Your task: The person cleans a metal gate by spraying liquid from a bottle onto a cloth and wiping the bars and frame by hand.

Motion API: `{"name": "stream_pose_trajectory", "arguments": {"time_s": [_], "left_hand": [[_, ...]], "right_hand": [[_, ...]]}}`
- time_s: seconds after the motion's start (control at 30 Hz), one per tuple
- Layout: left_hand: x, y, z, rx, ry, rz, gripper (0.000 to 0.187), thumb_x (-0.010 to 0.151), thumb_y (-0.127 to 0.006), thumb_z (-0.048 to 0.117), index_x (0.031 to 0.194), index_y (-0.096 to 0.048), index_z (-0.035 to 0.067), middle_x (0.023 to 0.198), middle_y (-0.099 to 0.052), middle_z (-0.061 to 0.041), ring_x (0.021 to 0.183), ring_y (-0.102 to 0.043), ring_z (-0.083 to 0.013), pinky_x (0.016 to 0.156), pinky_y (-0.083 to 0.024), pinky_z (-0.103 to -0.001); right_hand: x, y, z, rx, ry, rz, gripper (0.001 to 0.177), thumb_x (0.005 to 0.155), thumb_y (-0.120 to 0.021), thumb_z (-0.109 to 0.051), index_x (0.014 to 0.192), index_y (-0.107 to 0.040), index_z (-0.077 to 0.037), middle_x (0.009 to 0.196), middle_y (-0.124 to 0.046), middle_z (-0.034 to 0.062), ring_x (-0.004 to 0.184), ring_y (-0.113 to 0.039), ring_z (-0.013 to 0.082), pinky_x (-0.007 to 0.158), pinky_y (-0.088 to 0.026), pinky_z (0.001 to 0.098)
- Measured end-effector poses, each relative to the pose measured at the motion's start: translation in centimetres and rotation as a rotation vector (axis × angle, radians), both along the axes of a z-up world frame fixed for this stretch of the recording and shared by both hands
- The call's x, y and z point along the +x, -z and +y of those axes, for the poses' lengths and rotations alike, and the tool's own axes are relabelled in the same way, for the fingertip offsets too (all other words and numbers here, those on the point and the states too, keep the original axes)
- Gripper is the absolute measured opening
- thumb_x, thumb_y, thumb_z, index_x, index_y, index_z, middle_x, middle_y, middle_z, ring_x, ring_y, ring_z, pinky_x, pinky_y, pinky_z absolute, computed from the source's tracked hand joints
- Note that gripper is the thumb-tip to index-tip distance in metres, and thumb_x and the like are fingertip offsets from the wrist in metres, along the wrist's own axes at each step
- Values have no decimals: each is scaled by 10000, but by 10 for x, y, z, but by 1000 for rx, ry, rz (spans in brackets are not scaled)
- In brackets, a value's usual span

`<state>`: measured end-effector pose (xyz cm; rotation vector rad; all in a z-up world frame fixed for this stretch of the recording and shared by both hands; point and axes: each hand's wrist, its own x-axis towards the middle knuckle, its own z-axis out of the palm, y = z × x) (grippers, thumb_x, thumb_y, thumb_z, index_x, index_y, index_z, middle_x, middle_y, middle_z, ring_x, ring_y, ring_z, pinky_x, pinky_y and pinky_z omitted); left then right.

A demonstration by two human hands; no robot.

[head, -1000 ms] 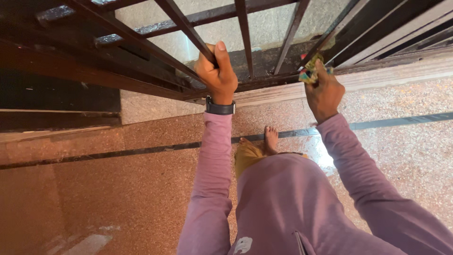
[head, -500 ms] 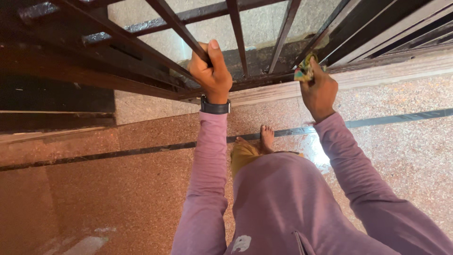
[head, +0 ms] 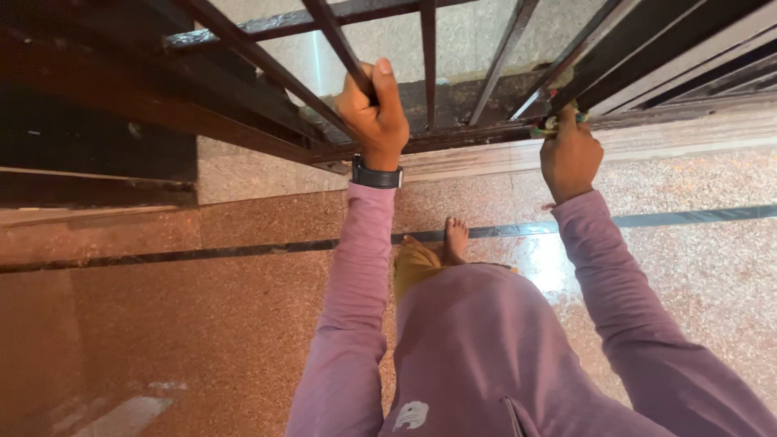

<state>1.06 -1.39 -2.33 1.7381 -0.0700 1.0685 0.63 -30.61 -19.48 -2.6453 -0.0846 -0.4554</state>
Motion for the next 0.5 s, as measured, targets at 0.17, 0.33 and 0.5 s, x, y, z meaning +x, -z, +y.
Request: {"name": "stream_pose_trajectory", "arguments": {"time_s": [0.17,0.33,0.5], "left_hand": [[1,1,0,4,-10,-8,381,1070,-592,249,745,-473,89,561,-435,27,496,-372,-62,484,-258,-298],[0,1,-2,-28,-9,-17,388,1068,-596,239,742,-459,79,550,-420,27,491,-364,-63,491,-246,-298],[0,-2,-2,-18,-14,-20,379,1070,-593,237,751,-470,72,559,-442,22,494,-386,-69,492,-267,-293]], "right_hand": [[-3,27,13,188,-12,-55,361,1083,-686,-139,1414,-553,-77,909,-747,176,679,-718,320,538,-547,407],[-26,70,50,868,56,-54,569,1108,-560,-19,1639,-372,-100,1122,-714,125,781,-730,161,559,-617,300],[-49,68,92,1027,31,28,575,1102,-514,-2,1646,-357,-105,1112,-746,119,709,-655,121,566,-560,272]]}}
